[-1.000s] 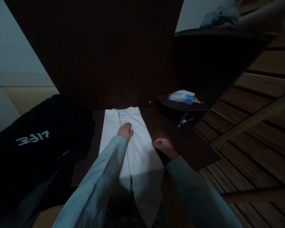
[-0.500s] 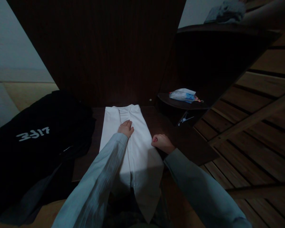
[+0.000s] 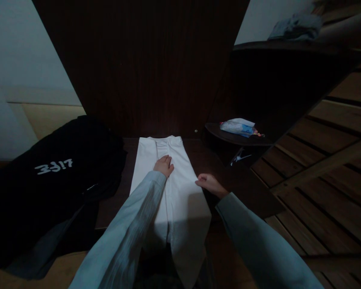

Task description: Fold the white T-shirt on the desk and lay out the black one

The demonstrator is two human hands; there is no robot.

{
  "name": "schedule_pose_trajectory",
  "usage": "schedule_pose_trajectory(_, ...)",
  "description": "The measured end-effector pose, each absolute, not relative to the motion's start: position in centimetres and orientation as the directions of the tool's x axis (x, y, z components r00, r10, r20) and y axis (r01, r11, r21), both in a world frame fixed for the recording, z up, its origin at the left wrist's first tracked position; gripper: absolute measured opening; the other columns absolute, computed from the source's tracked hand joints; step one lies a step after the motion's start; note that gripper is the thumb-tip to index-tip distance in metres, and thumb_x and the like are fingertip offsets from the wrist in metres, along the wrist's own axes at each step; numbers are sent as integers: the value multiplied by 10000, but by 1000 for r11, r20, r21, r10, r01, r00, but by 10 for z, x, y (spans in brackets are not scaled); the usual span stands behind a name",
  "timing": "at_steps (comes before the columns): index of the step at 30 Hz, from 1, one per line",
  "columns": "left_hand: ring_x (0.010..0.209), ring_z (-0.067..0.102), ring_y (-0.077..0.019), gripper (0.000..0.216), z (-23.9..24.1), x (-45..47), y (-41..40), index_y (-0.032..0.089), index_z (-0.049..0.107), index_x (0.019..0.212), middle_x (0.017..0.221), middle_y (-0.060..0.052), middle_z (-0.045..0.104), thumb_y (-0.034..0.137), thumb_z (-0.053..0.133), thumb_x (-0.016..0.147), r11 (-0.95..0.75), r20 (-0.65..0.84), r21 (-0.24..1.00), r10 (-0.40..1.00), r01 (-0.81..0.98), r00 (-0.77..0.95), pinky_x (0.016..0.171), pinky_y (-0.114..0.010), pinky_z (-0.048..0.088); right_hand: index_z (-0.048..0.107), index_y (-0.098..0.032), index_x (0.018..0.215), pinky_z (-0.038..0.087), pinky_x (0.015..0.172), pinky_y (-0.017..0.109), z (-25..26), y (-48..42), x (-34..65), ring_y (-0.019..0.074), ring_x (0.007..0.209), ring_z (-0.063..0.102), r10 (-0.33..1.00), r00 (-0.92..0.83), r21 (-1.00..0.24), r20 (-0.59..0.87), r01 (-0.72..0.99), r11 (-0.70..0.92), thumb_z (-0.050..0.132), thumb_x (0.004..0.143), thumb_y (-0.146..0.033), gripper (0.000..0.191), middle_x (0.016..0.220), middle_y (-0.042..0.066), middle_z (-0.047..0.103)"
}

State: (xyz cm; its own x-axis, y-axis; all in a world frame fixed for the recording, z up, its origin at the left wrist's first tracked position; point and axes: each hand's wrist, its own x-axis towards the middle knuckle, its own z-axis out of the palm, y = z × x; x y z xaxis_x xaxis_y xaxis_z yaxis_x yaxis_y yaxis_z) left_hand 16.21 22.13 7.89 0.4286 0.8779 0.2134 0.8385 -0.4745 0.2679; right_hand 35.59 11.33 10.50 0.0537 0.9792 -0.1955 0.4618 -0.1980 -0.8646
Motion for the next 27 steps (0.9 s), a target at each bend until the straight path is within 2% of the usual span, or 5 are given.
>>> schedule_pose_trajectory(5, 1204, 404, -187, 420, 79, 162, 221, 141, 468, 1197, 1300, -97, 459, 261, 434, 796, -474, 216, 270, 878, 838, 427, 1018, -312, 325, 372, -193, 568, 213, 434, 173, 111, 110, 354, 39, 425, 304, 959, 32, -941, -283, 186, -284, 615, 487, -296, 276, 471, -106, 340)
schedule_pose_trajectory(9, 1206, 402, -191, 434, 80, 162, 220, 111, 462, 1211, 1305, -114, 449, 260, 427, 804, -467, 201, 266, 883, 844, 425, 1026, -296, 311, 330, -202, 575, 218, 436, 178, 108, 110, 352, 38, 424, 299, 963, 80, -954, -258, 139, -267, 654, 468, -319, 360, 486, -108, 334)
schedule_pose_trajectory(18, 1194, 415, -191, 415, 80, 161, 218, 189, 480, 1205, 1310, -85, 442, 252, 445, 796, -472, 223, 277, 879, 837, 422, 1002, -314, 341, 432, -190, 588, 338, 506, 227, 95, 115, 359, 105, 535, 437, 993, 95, -755, -69, 646, -114, 577, 588, -309, 188, 562, -27, 476)
schedule_pose_trajectory(23, 1199, 407, -192, 411, 79, 162, 218, 181, 487, 1197, 1306, -94, 443, 244, 452, 792, -462, 225, 286, 884, 839, 410, 1003, -321, 336, 563, -137, 903, 372, 881, 339, 108, 107, 349, 206, 1009, 495, 987, -60, -465, 152, 876, 125, 500, 729, -345, 278, 1047, 110, 563)
schedule_pose_trajectory(27, 1206, 394, -185, 406, 79, 163, 217, 182, 479, 1199, 1300, -82, 450, 249, 439, 801, -457, 211, 279, 887, 845, 410, 1009, -327, 321, 498, -123, 1175, 234, 1037, 365, 106, 106, 336, 225, 1269, 284, 964, -264, -379, 7, 892, 247, 434, 793, -480, 526, 1351, 131, 366)
